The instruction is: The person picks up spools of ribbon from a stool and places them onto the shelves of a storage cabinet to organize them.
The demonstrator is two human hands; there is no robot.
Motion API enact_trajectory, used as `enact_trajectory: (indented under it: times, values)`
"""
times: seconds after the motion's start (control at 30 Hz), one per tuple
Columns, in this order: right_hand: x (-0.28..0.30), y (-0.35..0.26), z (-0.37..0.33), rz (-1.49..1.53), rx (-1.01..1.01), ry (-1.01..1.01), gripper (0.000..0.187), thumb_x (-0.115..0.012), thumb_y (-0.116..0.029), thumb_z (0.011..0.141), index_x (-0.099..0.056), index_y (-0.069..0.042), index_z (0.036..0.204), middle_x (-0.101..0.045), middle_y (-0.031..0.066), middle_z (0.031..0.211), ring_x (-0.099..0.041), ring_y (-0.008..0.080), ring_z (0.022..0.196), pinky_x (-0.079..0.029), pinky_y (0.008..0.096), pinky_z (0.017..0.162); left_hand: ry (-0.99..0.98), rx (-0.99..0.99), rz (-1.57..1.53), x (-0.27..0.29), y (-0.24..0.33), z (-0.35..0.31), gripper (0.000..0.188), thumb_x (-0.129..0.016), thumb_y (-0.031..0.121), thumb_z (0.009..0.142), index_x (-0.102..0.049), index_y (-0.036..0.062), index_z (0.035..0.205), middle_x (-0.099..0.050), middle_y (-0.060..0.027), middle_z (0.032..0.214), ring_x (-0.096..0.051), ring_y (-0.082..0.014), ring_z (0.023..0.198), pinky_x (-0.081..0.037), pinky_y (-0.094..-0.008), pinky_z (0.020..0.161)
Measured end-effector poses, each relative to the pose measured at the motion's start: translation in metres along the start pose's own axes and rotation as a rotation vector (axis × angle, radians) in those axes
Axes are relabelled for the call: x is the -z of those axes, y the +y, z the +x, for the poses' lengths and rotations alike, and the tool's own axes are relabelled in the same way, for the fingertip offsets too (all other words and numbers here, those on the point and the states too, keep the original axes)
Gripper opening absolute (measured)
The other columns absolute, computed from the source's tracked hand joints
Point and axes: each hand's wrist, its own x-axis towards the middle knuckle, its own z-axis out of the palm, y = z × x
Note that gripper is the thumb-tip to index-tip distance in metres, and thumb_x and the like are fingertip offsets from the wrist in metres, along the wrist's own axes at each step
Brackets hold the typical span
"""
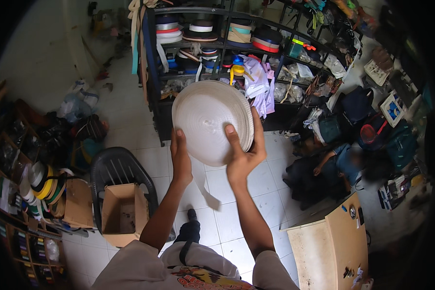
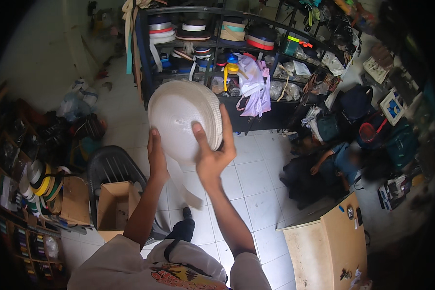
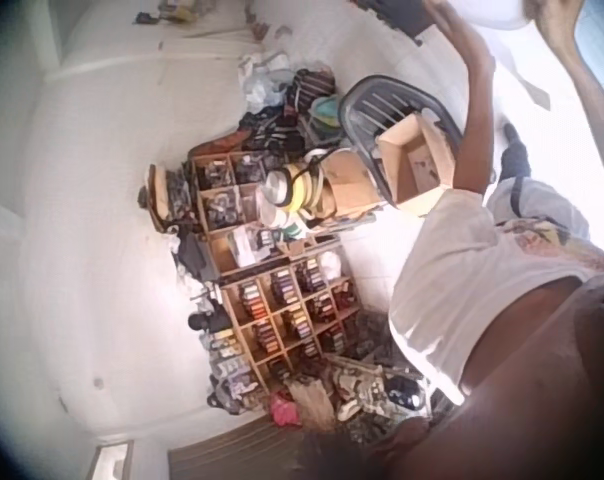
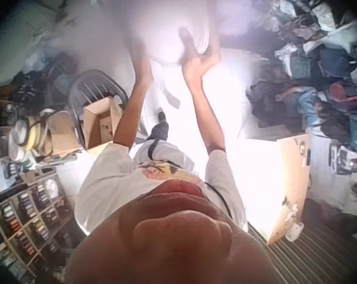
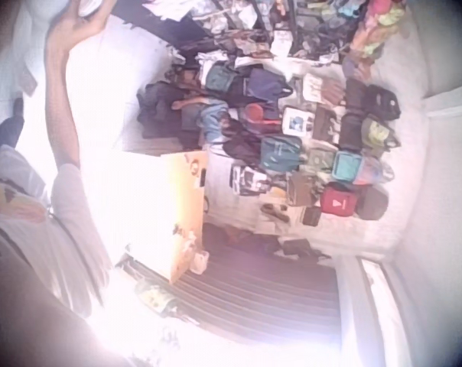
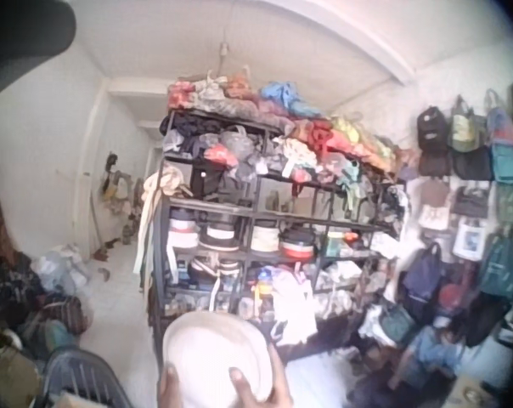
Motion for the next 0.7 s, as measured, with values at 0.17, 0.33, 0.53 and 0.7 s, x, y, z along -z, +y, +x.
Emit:
enact_trajectory:
  times: [0.17,0.33,0.53,0.7]
  values:
    - [-0.027,0.099,0.049,-0.168,0.116,0.033,0.06,-0.073,-0.013,0.084,-0.039,0.002,0.131,-0.047,0.0193,0.131,-0.047,0.0242,0.119,-0.037,0.0362,0.102,0.099,-0.194,0.207,-0.045,-0.04,0.087,0.078,-0.042,0.06,0.095,-0.03,0.0023,0.146,-0.04,-0.018,0.143,-0.045,-0.026,0.128,-0.034,-0.0356,0.107]
    - [-0.001,0.17,0.162,-0.111,-0.203,-0.054,0.061,-0.074,-0.021,0.083,-0.035,-0.005,0.126,-0.05,0.0208,0.119,-0.053,0.0248,0.107,-0.046,0.0349,0.089,-0.209,-0.261,0.399,-0.089,-0.036,0.226,0.067,-0.048,0.053,0.095,-0.046,-0.0001,0.137,-0.058,-0.0164,0.124,-0.054,-0.0225,0.116,-0.04,-0.0317,0.1]
    - [0.057,0.223,0.287,0.004,-0.599,-0.054,0.076,-0.072,-0.03,0.079,-0.034,-0.004,0.139,-0.057,0.0249,0.117,-0.064,0.0294,0.097,-0.06,0.0377,0.066,-0.551,-0.12,0.725,-0.18,-0.053,0.349,0.058,-0.051,0.045,0.097,-0.049,0.0001,0.134,-0.062,-0.014,0.119,-0.056,-0.0193,0.11,-0.039,-0.0299,0.096]
    - [0.108,0.291,0.363,0.087,-0.45,0.092,0.046,-0.07,-0.012,0.079,-0.058,0.008,0.119,-0.065,0.0172,0.108,-0.063,0.0229,0.096,-0.046,0.0315,0.088,-0.668,-0.151,0.739,-0.251,-0.127,0.414,0.052,-0.054,0.039,0.096,-0.052,0.001,0.131,-0.063,-0.0112,0.116,-0.055,-0.0178,0.109,-0.039,-0.0287,0.096]
